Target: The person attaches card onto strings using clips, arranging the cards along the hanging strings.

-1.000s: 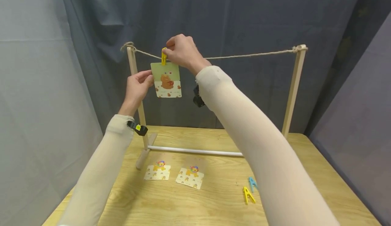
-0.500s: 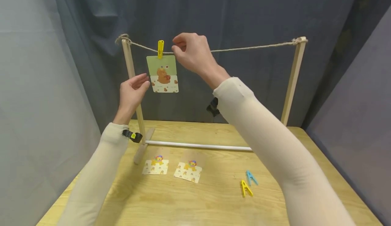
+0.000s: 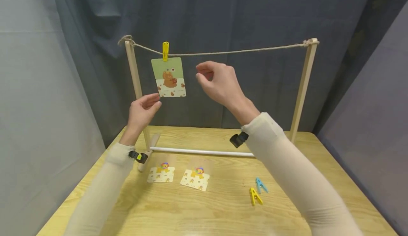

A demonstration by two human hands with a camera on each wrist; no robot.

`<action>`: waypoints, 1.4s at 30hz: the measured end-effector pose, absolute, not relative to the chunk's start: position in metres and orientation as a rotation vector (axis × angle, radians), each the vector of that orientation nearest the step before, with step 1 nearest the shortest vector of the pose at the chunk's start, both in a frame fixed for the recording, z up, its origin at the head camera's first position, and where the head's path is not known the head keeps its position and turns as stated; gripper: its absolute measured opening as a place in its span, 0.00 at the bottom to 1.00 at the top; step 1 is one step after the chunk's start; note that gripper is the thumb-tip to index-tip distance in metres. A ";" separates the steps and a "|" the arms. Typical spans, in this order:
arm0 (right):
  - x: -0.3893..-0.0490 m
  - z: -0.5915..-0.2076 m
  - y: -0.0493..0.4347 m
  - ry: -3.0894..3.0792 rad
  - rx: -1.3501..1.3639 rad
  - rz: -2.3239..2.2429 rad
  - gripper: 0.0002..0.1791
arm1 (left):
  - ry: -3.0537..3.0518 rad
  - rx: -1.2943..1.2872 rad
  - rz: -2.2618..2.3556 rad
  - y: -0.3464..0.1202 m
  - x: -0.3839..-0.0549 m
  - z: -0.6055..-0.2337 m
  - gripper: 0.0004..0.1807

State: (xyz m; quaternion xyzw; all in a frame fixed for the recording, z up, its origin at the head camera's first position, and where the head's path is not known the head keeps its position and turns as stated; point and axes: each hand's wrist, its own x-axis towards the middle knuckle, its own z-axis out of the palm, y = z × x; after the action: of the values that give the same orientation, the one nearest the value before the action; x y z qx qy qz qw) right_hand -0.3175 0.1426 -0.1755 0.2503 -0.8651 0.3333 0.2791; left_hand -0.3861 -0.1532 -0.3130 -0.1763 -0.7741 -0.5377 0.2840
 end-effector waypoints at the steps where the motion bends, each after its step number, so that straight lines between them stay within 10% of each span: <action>1: -0.316 -0.182 0.146 -2.323 0.668 0.898 0.17 | -2.086 -0.474 -1.437 -0.153 -0.386 -0.318 0.20; 42: -0.251 -0.408 0.278 -2.567 0.457 0.952 0.19 | -2.838 -0.542 -1.195 -0.179 -0.380 -0.454 0.20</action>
State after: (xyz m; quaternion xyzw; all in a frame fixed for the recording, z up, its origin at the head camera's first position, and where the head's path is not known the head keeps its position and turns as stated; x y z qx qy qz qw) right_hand -0.2508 0.2778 -0.4081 0.1618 -0.9094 0.3373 0.1820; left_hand -0.3797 -0.1788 -0.4543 -0.1734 -0.9076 -0.3823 0.0075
